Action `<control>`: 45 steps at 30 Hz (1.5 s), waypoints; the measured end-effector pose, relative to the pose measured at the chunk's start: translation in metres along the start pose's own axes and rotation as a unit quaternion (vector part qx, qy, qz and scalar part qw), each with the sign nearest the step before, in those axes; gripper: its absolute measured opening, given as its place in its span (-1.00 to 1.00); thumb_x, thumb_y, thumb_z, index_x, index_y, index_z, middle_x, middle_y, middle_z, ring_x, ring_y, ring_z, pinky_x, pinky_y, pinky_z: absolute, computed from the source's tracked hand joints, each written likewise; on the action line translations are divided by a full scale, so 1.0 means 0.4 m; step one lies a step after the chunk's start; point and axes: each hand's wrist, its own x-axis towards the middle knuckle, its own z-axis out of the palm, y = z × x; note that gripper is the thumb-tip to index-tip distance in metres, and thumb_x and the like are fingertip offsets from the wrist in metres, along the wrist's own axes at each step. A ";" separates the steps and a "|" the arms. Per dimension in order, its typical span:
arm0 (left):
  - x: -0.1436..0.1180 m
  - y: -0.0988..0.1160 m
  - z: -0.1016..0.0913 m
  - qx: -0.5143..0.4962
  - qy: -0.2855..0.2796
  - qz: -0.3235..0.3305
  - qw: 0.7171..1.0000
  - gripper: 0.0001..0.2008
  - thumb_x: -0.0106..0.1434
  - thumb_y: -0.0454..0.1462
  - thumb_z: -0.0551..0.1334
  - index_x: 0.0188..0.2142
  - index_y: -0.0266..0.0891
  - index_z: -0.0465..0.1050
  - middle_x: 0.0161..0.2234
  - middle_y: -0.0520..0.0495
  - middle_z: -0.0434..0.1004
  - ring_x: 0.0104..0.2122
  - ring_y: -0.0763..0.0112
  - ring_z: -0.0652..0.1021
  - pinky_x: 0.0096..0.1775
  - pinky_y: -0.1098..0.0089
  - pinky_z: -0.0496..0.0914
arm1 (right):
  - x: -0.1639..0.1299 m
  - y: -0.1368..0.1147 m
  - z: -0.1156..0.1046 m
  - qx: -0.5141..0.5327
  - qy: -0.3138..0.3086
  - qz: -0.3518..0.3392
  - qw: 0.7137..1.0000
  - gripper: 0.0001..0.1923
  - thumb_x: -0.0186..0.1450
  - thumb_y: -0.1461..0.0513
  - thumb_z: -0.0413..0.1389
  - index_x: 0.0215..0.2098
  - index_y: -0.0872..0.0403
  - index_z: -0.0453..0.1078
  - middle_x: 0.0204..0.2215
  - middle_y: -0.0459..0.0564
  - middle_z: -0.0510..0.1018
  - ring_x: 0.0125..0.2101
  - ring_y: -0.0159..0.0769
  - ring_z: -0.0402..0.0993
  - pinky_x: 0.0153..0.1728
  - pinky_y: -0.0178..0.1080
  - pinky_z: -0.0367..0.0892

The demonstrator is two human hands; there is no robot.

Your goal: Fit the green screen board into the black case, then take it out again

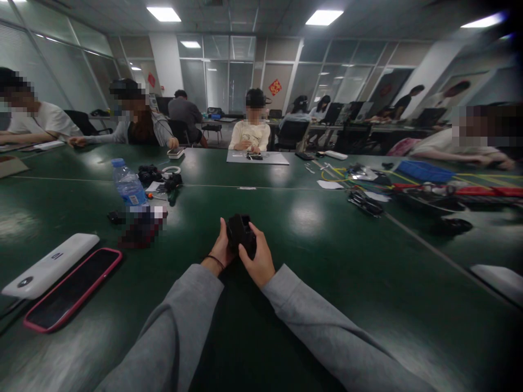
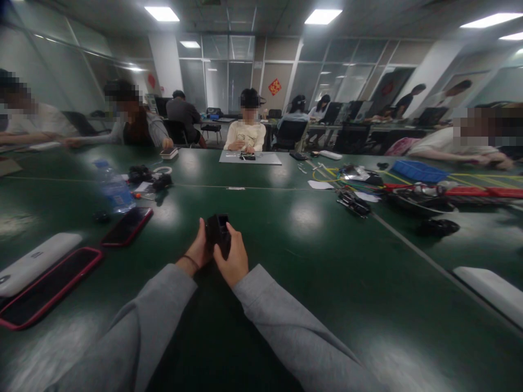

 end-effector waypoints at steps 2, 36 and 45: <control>0.002 0.001 0.001 0.003 0.014 0.003 1.000 -0.24 0.03 0.27 0.00 -0.09 -0.29 0.42 -0.21 -0.23 0.52 -0.15 0.21 0.50 -0.10 0.28 0.37 | 0.001 -0.008 -0.006 0.004 0.011 0.000 1.000 -0.40 0.17 0.17 0.12 0.17 0.00 0.12 0.07 0.05 0.23 0.10 -0.16 0.13 0.19 -0.08 -0.03; -0.005 0.020 0.011 -0.054 -0.011 0.035 0.998 -0.42 0.21 0.12 -0.05 -0.02 -0.26 0.29 0.07 -0.25 0.34 0.07 0.16 0.36 0.01 0.15 0.30 | 0.078 0.177 -0.072 -0.218 0.068 0.026 0.973 -0.46 0.06 0.12 0.11 -0.01 0.16 0.24 -0.14 0.12 0.34 -0.08 -0.14 0.26 -0.03 -0.03 0.22; 0.001 0.020 -0.003 -0.064 -0.032 0.042 0.997 -0.44 0.21 0.12 -0.06 -0.05 -0.24 0.30 0.10 -0.25 0.31 0.09 0.14 0.34 0.00 0.11 0.29 | 0.070 0.167 -0.081 -0.305 0.045 -0.027 0.951 -0.49 0.08 0.13 0.11 -0.03 0.18 0.26 -0.17 0.14 0.39 -0.14 -0.12 0.30 -0.09 -0.04 0.25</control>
